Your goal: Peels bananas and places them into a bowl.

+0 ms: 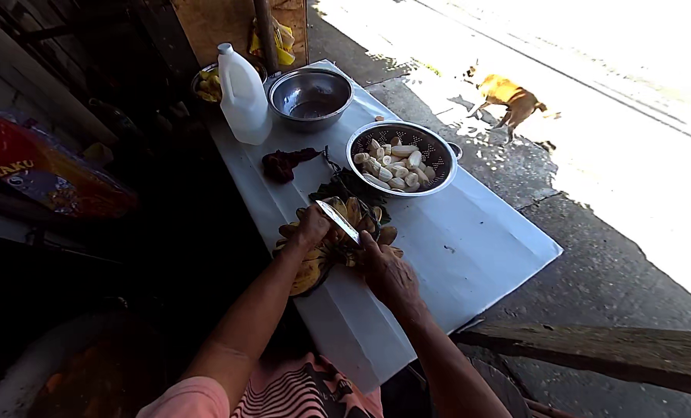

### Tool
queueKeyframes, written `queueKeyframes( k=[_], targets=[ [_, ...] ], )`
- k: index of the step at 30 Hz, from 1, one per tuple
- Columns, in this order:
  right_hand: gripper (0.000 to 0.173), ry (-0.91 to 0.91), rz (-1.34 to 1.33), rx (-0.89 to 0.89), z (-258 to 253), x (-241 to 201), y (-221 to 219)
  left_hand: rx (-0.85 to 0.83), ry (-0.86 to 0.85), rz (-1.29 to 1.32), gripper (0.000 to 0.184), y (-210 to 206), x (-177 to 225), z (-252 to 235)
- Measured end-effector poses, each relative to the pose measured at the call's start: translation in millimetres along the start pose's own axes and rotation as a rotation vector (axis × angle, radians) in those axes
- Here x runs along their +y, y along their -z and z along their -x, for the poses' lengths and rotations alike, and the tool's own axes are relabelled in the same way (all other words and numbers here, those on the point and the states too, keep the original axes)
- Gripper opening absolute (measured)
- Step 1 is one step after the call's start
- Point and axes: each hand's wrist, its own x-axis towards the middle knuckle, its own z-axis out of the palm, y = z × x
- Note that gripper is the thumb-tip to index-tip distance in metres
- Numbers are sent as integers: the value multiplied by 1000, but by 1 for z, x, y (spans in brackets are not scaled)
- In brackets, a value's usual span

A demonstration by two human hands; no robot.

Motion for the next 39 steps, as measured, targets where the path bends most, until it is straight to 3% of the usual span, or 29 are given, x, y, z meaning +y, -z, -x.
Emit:
queueKeyframes(
  k=[2,4,8,11,14,20,26,31,34,35,37,39],
  targets=[
    [49,-26,-17,-47,-18,-7,1,19,-60,-51,52,0,-4,-2],
    [48,-56,-211,-46,-39,-9,-8,26,-148,-128,46,1,-8,-3],
    [47,-110,-962,24,-52,-12,-44,89,-131,-121,58,-6,-7,1],
    [43,-129,-1373,42,-51,-18,-58,86,-112,-11,53,-7,-5,6],
    [42,-137,-1516,33,-49,-17,-62,-20,-133,45,48,3,-3,9],
    [38,-222,-1775,42,-46,-16,-63,-63,-107,72,48,4,-1,12],
    [38,-260,-1818,28,-47,-17,-61,143,-49,-349,54,-21,1,7],
    [36,-338,-1802,77,-47,-16,-52,38,-198,-649,58,-9,5,42],
    [32,-323,-1808,111,-38,-20,-44,96,-124,-585,54,1,6,52],
    [35,-250,-1797,114,-34,-20,-45,126,-94,-483,53,2,6,51],
    [66,-116,-1669,87,-31,-19,-51,105,-58,-263,57,4,6,48],
    [91,-69,-1319,70,-35,-22,-52,62,-67,-151,62,5,7,48]
  ],
)
